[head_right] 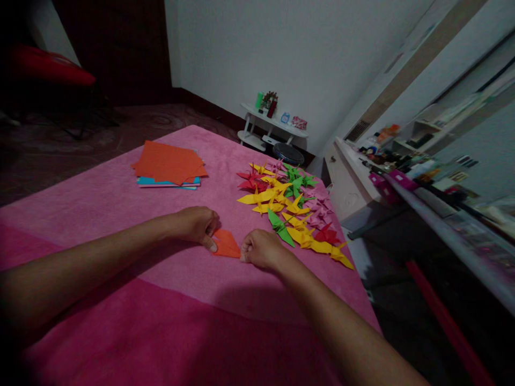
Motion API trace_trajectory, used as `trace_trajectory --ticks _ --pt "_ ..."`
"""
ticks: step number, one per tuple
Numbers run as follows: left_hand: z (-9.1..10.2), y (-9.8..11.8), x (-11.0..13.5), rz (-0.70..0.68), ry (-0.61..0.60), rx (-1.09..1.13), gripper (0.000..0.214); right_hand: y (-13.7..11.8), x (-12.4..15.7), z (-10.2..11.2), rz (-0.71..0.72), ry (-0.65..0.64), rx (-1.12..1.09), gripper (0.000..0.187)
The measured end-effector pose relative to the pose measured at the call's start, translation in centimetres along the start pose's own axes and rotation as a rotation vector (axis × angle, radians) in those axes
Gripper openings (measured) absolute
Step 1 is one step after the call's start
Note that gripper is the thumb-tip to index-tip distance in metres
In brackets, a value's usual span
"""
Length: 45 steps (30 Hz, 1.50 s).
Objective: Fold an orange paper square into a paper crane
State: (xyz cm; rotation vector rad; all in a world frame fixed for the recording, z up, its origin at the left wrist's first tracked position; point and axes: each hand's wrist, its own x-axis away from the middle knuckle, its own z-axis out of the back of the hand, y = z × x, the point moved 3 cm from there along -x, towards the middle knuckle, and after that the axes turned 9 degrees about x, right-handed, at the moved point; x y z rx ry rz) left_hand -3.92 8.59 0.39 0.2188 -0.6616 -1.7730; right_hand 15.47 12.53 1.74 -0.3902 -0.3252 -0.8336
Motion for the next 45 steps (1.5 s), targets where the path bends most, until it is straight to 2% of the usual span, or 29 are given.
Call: trace_trajectory --ticks 5,7,10,14,17,23,31,36,38,41,45 --pt "0.2 0.3 0.3 0.010 0.003 -0.043 0.049 -0.4 0.9 0.3 -0.049 0.000 0.061 0.010" --pt "0.3 0.4 0.3 0.018 0.003 -0.053 0.049 -1.3 1.6 0.5 -0.062 0.054 0.143 0.011" --pt "0.3 0.6 0.1 0.019 -0.011 -0.065 0.049 -3.9 2.9 0.7 0.024 0.355 0.264 0.020" --pt "0.2 0.6 0.0 0.012 -0.016 -0.067 0.048 -7.2 3.5 -1.5 0.151 0.538 0.339 0.011" --pt "0.3 0.7 0.0 0.010 -0.007 -0.072 0.047 -7.9 3.2 -3.2 0.194 0.702 0.354 0.012" --pt "0.4 0.9 0.1 0.039 -0.013 -0.070 0.046 -6.7 2.0 -5.4 0.198 0.759 0.275 0.017" --pt "0.2 -0.2 0.0 -0.012 -0.005 -0.001 0.046 -7.5 3.0 -5.9 0.222 0.916 0.546 0.020" --pt "0.2 -1.9 -0.5 -0.141 -0.172 0.316 0.032 -8.0 3.1 -6.1 0.244 0.888 0.613 0.022" --pt "0.3 -2.7 -0.7 -0.172 -0.203 0.379 0.028 -8.0 3.0 -6.3 0.243 0.870 0.618 0.022" --pt "0.3 -3.3 -0.6 -0.193 -0.188 0.389 0.023 -7.9 3.0 -6.5 0.238 0.834 0.619 0.021" --pt "0.5 -3.2 -0.1 -0.216 -0.103 0.378 0.023 -7.9 3.0 -6.5 0.226 0.807 0.601 0.020"
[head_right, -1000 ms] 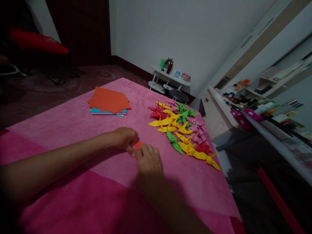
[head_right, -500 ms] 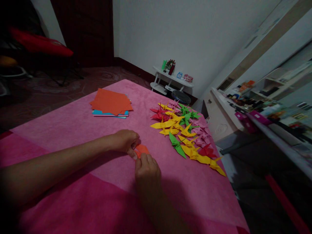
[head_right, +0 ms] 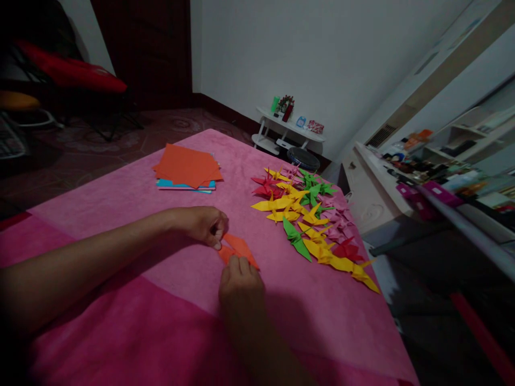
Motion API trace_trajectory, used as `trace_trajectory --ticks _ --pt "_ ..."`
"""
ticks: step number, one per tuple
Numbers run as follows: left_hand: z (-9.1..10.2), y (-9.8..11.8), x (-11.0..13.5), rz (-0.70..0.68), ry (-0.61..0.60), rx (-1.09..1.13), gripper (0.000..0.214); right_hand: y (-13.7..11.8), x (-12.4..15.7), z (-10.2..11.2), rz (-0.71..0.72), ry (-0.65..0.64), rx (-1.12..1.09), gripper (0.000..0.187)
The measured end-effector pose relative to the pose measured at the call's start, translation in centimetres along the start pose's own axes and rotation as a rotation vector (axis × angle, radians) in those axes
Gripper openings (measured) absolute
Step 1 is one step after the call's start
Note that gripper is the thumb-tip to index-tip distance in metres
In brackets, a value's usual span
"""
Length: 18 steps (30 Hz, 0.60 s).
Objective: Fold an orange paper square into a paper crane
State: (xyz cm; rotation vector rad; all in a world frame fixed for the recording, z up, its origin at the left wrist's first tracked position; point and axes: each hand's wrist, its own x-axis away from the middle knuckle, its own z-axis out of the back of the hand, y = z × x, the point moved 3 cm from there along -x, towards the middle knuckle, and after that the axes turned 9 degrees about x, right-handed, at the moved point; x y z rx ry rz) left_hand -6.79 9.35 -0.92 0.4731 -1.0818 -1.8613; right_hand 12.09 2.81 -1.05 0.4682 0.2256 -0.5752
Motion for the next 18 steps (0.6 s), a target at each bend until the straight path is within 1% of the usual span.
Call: trace_trajectory --ticks 2,7,10,15,18 --pt "-0.1 0.5 0.3 0.020 0.043 -0.039 0.024 0.0 0.0 0.0 -0.003 -0.005 -0.017 0.022" --pt "-0.4 1.5 1.2 0.180 0.155 -0.245 0.019 0.1 0.0 0.3 -0.026 -0.034 -0.051 0.022" --pt "-0.4 1.8 1.6 0.238 0.197 -0.332 0.019 0.2 0.2 0.6 -0.041 -0.047 -0.057 0.020" --pt "0.0 2.2 2.1 0.264 0.192 -0.417 0.014 -0.1 0.5 0.1 -0.052 -0.004 -0.008 0.018" --pt "0.7 2.4 2.1 0.355 0.136 -0.482 0.013 -0.3 0.6 -0.4 -0.094 0.078 0.031 0.019"
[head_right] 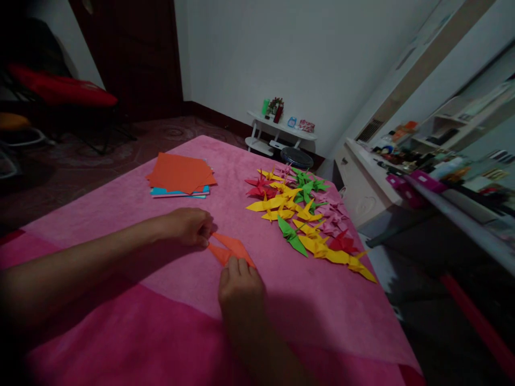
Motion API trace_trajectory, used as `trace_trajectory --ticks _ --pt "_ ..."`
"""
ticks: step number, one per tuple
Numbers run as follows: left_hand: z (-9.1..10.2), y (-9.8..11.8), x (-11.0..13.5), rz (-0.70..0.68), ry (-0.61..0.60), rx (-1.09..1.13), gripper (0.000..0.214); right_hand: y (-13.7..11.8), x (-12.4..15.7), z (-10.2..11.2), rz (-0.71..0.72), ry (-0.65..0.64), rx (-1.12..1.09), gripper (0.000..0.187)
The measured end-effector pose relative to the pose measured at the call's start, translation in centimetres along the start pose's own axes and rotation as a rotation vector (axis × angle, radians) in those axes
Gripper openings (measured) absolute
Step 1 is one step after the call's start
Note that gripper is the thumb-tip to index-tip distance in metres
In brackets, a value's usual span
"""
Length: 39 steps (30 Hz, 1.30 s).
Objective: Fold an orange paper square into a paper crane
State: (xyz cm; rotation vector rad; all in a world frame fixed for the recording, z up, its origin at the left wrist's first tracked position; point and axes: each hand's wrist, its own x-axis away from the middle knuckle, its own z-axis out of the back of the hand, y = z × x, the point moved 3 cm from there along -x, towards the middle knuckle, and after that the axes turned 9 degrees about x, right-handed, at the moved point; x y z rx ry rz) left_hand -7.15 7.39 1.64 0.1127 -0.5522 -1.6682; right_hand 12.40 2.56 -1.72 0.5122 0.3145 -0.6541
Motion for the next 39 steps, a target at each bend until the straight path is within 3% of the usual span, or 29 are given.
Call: trace_trajectory --ticks 4,7,8,10,13,16,18,21,24,27,35,39 --pt "1.9 -0.4 0.2 0.111 -0.026 -0.149 0.018 0.1 0.1 -0.1 -0.016 0.020 -0.011 0.019" --pt "3.0 0.3 1.0 0.131 0.114 -0.267 0.015 0.0 0.1 0.0 0.003 -0.004 -0.013 0.018" --pt "3.0 0.9 1.4 0.098 0.226 -0.268 0.018 0.0 0.1 0.0 -0.005 -0.004 -0.016 0.018" --pt "1.7 2.8 2.6 -0.126 0.326 -0.177 0.026 -0.1 0.1 -0.1 -0.035 -0.003 -0.032 0.018" --pt "-2.5 5.1 4.5 -0.453 0.291 0.002 0.024 0.3 0.3 0.0 -0.064 -0.033 -0.108 0.017" --pt "-6.0 5.2 5.6 -0.515 0.353 -0.002 0.030 2.0 0.6 0.7 -0.092 -0.045 -0.323 0.018" --pt "-7.3 4.8 5.7 -0.530 0.386 -0.039 0.034 4.0 0.8 1.2 -0.243 0.020 -0.487 0.023" --pt "-7.7 4.3 5.4 -0.541 0.421 -0.098 0.035 6.9 1.2 1.3 -0.521 0.139 -0.649 0.019" --pt "-7.6 4.3 5.3 -0.549 0.422 -0.124 0.035 7.9 1.1 0.7 -0.623 0.099 -0.798 0.011" --pt "-7.4 4.5 5.4 -0.563 0.424 -0.117 0.035 7.3 0.7 0.5 -0.548 0.045 -0.793 0.011" --pt "-7.2 4.6 5.4 -0.576 0.418 -0.113 0.035 4.8 -0.2 0.3 -0.141 -0.041 -0.359 0.011" --pt "-6.4 4.2 5.1 -0.562 0.372 -0.031 0.030 4.8 0.3 -0.7 -0.195 -0.121 -0.420 0.016"
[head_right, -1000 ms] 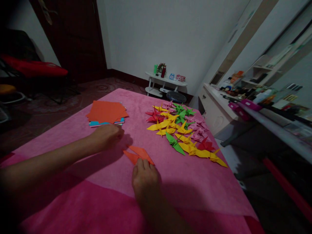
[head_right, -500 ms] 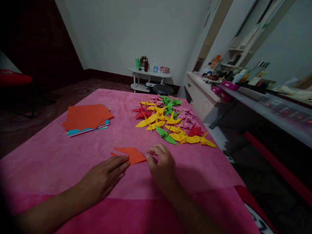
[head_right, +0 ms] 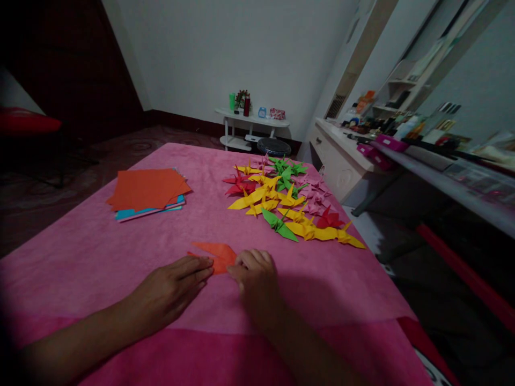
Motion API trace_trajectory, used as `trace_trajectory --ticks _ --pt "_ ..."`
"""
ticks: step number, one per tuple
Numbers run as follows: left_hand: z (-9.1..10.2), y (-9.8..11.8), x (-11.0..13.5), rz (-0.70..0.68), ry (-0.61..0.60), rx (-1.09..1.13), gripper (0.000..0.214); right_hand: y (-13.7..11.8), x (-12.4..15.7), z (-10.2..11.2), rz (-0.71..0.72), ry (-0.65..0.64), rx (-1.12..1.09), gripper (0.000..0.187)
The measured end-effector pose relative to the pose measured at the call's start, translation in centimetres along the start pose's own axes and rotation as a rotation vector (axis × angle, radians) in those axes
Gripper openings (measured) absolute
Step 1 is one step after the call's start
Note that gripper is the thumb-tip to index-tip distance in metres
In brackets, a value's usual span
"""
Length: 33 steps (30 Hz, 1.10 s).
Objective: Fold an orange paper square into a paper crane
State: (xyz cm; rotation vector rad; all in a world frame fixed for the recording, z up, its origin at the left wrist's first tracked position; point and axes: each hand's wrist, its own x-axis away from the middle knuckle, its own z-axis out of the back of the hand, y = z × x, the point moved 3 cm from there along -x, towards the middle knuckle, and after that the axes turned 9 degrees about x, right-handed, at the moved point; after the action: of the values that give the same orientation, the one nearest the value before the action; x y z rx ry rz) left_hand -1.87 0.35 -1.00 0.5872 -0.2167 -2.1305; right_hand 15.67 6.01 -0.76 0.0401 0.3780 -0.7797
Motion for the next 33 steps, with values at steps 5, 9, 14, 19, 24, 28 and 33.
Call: trace_trajectory --ticks 5,9,14,19,24,28,33 --pt "1.2 -1.1 -0.2 0.006 -0.056 0.054 0.027 0.6 0.8 0.5 -0.030 -0.002 -0.077 0.024" --pt "1.5 -1.5 -0.2 -0.002 -0.054 0.064 0.027 0.7 1.4 1.9 0.006 0.013 -0.010 0.024" --pt "1.7 -1.4 -1.1 -0.021 -0.050 0.066 0.024 -0.6 1.0 3.7 0.050 0.105 0.073 0.013" --pt "2.2 -2.1 -2.0 -0.029 -0.109 0.115 0.023 -2.1 -0.3 3.4 0.161 0.307 0.034 0.016" --pt "1.7 -3.4 -2.0 -0.031 -0.083 0.205 0.026 -1.6 -1.0 1.3 0.149 0.213 0.006 0.013" --pt "1.2 -4.0 -2.0 -0.021 0.000 0.273 0.029 -0.9 -1.2 0.5 0.131 0.149 -0.031 0.010" --pt "1.2 -3.8 -2.4 -0.006 0.027 0.292 0.024 -0.5 -1.5 0.5 0.109 0.136 -0.102 0.014"
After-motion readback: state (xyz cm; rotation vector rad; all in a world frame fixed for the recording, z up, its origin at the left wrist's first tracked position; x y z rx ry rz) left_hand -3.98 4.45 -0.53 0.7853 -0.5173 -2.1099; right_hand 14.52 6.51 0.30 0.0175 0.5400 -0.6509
